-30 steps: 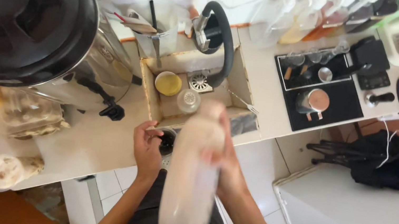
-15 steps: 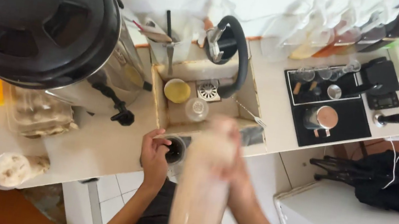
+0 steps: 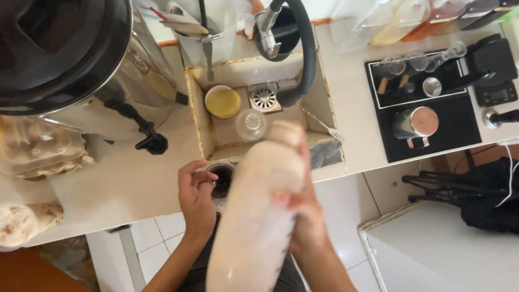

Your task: Preparing iced beverages by shaking ingredients and pouring them into cups with toppings.

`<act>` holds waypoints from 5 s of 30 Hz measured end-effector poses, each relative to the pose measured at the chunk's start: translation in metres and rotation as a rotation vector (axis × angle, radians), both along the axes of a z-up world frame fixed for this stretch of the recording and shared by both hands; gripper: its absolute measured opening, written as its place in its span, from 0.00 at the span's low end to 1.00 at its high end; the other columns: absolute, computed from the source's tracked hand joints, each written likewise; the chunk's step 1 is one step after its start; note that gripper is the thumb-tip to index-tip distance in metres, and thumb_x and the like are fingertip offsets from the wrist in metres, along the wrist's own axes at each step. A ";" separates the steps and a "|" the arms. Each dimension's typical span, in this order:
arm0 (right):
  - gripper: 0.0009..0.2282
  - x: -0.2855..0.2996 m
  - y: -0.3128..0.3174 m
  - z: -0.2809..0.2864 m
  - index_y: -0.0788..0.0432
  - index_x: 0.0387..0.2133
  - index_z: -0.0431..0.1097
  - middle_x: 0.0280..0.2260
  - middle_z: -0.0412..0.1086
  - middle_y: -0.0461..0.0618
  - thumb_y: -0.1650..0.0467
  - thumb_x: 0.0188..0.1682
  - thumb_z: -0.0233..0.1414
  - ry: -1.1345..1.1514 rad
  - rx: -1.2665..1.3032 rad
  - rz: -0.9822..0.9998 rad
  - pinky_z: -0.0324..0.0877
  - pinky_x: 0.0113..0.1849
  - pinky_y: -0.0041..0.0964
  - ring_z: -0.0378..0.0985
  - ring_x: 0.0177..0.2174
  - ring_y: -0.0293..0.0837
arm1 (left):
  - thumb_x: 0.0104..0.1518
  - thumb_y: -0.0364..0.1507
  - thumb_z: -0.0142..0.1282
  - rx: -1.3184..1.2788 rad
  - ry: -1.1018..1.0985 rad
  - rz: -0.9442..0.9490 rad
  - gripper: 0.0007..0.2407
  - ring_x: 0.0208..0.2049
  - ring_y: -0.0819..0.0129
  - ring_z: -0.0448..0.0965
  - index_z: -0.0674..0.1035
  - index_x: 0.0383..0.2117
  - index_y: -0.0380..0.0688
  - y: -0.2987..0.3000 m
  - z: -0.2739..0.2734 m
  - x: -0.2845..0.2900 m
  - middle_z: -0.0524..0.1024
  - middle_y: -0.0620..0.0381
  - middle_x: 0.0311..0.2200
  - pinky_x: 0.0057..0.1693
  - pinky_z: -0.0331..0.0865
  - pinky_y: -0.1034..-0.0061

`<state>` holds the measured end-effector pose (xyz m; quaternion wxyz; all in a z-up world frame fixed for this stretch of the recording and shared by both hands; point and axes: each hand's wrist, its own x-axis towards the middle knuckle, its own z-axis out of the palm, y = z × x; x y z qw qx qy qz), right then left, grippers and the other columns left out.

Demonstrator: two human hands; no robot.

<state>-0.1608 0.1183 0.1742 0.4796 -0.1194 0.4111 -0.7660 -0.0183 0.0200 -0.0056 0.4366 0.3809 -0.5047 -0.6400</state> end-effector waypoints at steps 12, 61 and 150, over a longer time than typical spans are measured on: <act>0.46 -0.022 0.009 0.006 0.64 0.71 0.49 0.58 0.62 0.56 0.64 0.34 0.60 0.319 -0.069 0.010 0.60 0.61 0.41 0.65 0.60 0.51 | 0.54 0.10 0.43 -0.115 0.022 -0.093 0.17 0.40 0.71 0.74 0.72 0.49 0.35 -0.002 0.007 -0.012 0.67 0.54 0.49 0.51 0.70 0.78; 0.55 -0.114 0.080 -0.059 0.66 0.70 0.44 0.69 0.51 0.58 0.38 0.38 0.51 0.649 -0.142 0.008 0.50 0.67 0.56 0.53 0.68 0.52 | 0.69 0.45 0.26 0.900 0.434 -0.864 0.26 0.53 0.54 0.76 0.68 0.59 0.36 0.027 0.080 -0.157 0.72 0.43 0.55 0.57 0.74 0.55; 0.39 -0.023 0.017 -0.126 0.44 0.58 0.68 0.57 0.63 0.53 0.75 0.25 0.66 1.681 0.707 0.093 0.53 0.58 0.59 0.60 0.59 0.59 | 0.53 0.36 0.68 0.062 -0.117 -0.095 0.30 0.51 0.63 0.79 0.66 0.59 0.37 -0.011 0.025 0.014 0.77 0.48 0.50 0.57 0.72 0.72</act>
